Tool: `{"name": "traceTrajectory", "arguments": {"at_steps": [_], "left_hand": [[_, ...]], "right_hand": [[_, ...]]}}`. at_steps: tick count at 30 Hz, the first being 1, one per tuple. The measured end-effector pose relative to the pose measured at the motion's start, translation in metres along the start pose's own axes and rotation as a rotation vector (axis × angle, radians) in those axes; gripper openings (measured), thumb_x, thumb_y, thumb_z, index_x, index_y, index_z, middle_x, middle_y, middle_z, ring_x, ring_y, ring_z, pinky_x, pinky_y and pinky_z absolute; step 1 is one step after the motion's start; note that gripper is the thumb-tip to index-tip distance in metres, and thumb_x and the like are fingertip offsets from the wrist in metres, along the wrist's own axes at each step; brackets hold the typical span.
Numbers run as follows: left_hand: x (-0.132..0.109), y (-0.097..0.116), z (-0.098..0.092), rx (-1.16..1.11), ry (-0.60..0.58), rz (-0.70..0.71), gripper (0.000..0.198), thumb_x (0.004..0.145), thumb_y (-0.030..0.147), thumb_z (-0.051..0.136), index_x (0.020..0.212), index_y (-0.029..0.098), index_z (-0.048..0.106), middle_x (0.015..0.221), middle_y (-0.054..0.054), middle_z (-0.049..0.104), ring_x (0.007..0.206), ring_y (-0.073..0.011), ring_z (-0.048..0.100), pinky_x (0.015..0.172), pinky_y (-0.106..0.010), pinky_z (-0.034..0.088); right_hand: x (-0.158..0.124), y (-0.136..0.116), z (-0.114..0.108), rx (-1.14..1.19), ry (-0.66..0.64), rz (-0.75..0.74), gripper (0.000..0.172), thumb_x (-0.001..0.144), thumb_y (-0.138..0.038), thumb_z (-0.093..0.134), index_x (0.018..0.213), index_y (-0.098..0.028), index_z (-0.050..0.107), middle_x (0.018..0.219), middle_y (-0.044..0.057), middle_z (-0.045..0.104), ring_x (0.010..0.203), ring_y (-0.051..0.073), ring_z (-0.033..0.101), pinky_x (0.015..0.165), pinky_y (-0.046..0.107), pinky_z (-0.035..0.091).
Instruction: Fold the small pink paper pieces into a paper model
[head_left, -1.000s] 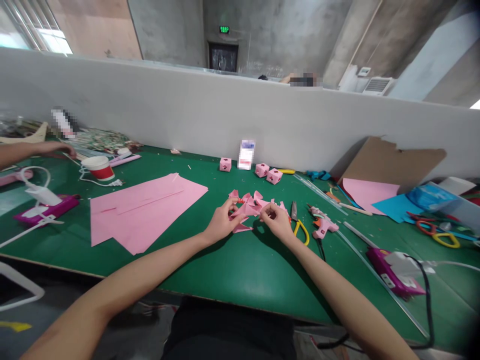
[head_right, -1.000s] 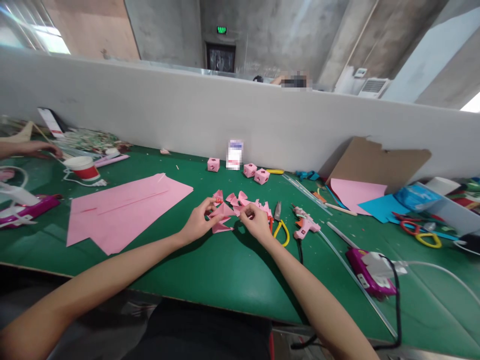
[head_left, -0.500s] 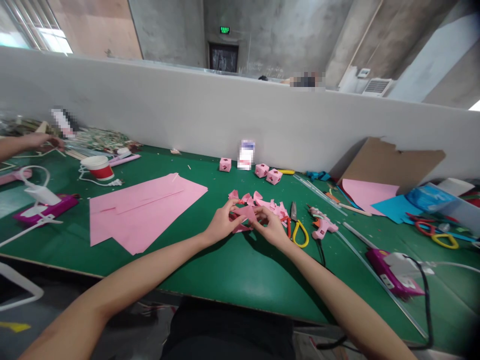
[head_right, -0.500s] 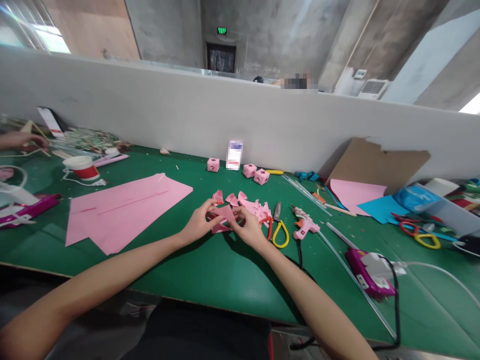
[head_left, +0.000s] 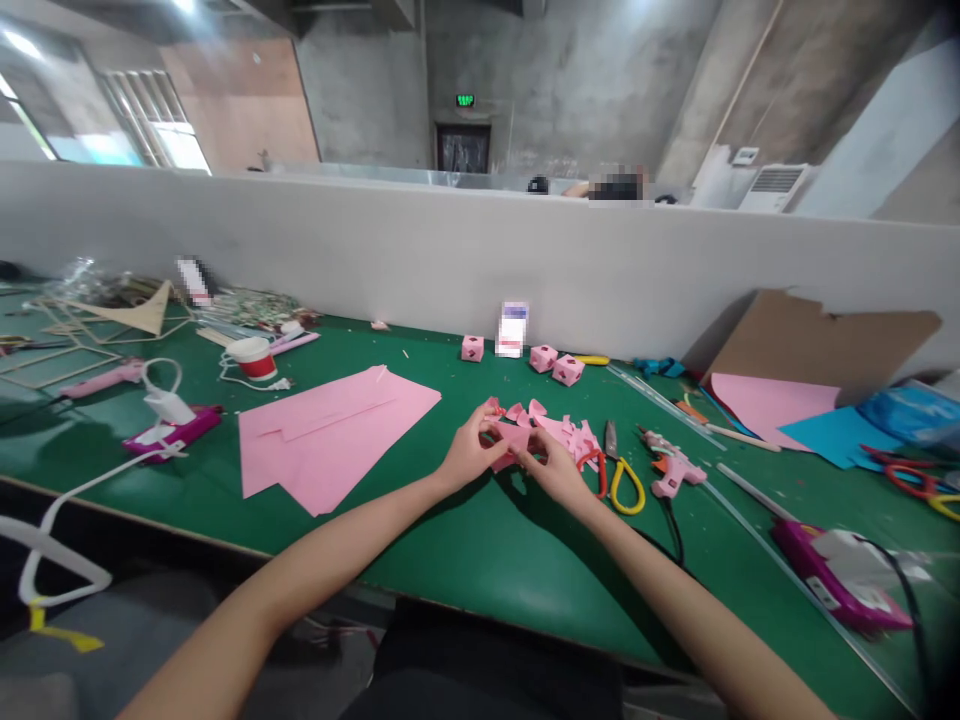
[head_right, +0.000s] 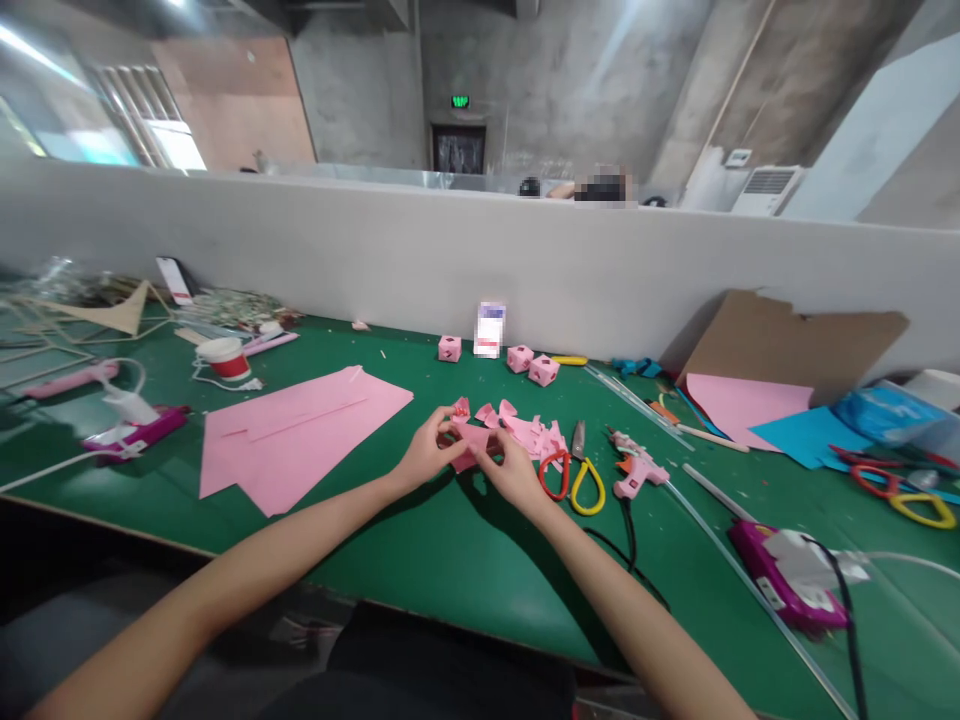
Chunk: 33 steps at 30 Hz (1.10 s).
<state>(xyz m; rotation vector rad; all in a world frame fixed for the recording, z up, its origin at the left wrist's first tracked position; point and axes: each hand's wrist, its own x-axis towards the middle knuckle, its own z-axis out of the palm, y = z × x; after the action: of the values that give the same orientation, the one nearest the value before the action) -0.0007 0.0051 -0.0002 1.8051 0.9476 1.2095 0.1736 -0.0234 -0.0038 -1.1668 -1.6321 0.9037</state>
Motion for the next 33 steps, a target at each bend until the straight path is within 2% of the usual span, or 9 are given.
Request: {"name": "traceTrajectory", "arguments": {"at_steps": [2,5,8,10,17,23,25,30,33], "left_hand": [[0.002,-0.001,0.0,-0.029,0.0,-0.02,0.045,0.077,0.022,0.066,0.118,0.016,0.047,0.082,-0.001,0.068,0.071,-0.0142,0.064,0.073,-0.028,0.052],[0.003,0.0,0.002,-0.1,0.029,-0.021,0.044,0.078,0.023,0.066,0.116,0.016,0.046,0.081,0.0,0.066,0.072,-0.0135,0.064,0.071,-0.027,0.051],[0.002,0.001,0.003,-0.17,0.027,-0.038,0.041,0.079,0.022,0.063,0.116,0.016,0.045,0.081,0.0,0.065,0.07,-0.0122,0.063,0.071,-0.026,0.051],[0.001,0.0,0.003,-0.175,0.019,-0.042,0.042,0.08,0.025,0.064,0.117,0.015,0.045,0.083,-0.001,0.066,0.072,-0.0127,0.064,0.072,-0.027,0.052],[0.0,-0.007,0.004,-0.168,0.026,-0.014,0.042,0.081,0.031,0.068,0.114,0.016,0.047,0.088,-0.004,0.069,0.082,-0.0166,0.067,0.075,-0.029,0.053],[-0.007,-0.007,0.007,-0.177,0.055,-0.015,0.043,0.078,0.029,0.07,0.112,0.017,0.047,0.083,-0.002,0.069,0.077,-0.0154,0.067,0.075,-0.029,0.052],[-0.01,-0.008,0.009,-0.202,0.033,-0.044,0.043,0.078,0.03,0.07,0.111,0.017,0.048,0.081,-0.002,0.069,0.069,-0.0143,0.066,0.069,-0.028,0.053],[-0.011,-0.012,0.011,-0.194,0.043,-0.073,0.045,0.076,0.03,0.072,0.112,0.017,0.048,0.082,-0.002,0.069,0.066,-0.0135,0.064,0.065,-0.026,0.051],[-0.009,-0.014,0.011,-0.185,0.064,-0.073,0.044,0.075,0.028,0.071,0.112,0.017,0.049,0.071,0.002,0.064,0.065,-0.0133,0.062,0.064,-0.024,0.048]], "right_hand": [[0.001,-0.003,0.005,-0.019,0.086,0.001,0.033,0.082,-0.052,0.059,0.081,-0.019,0.056,0.074,0.004,0.064,0.068,0.019,0.061,0.055,0.028,0.049],[-0.002,-0.003,0.013,-0.033,0.164,0.005,0.029,0.082,-0.047,0.059,0.076,-0.02,0.055,0.069,0.003,0.062,0.064,0.018,0.059,0.052,0.028,0.048],[-0.007,0.0,0.018,-0.08,0.093,0.014,0.021,0.081,-0.04,0.059,0.078,-0.019,0.059,0.07,0.002,0.063,0.063,0.017,0.058,0.052,0.027,0.048],[-0.009,0.002,0.02,-0.082,0.061,0.016,0.022,0.081,-0.04,0.059,0.079,-0.018,0.061,0.07,0.002,0.064,0.063,0.017,0.059,0.05,0.026,0.047],[-0.008,0.0,0.017,-0.008,0.103,0.067,0.035,0.08,-0.053,0.061,0.078,-0.018,0.061,0.065,0.002,0.063,0.051,0.014,0.053,0.044,0.025,0.044],[-0.01,-0.003,0.015,-0.072,0.172,0.031,0.032,0.082,-0.05,0.059,0.079,-0.018,0.062,0.074,0.005,0.068,0.069,0.02,0.064,0.056,0.029,0.05],[-0.009,-0.004,0.013,-0.062,0.201,0.016,0.029,0.081,-0.048,0.059,0.08,-0.019,0.062,0.074,0.005,0.067,0.068,0.02,0.063,0.055,0.028,0.049],[-0.005,0.0,0.006,-0.07,0.174,0.01,0.026,0.079,-0.045,0.061,0.074,-0.019,0.061,0.07,0.003,0.064,0.062,0.017,0.059,0.054,0.027,0.045],[-0.004,0.004,0.005,-0.07,0.116,0.022,0.025,0.078,-0.044,0.061,0.072,-0.019,0.06,0.065,0.002,0.062,0.058,0.016,0.056,0.053,0.027,0.044]]}}
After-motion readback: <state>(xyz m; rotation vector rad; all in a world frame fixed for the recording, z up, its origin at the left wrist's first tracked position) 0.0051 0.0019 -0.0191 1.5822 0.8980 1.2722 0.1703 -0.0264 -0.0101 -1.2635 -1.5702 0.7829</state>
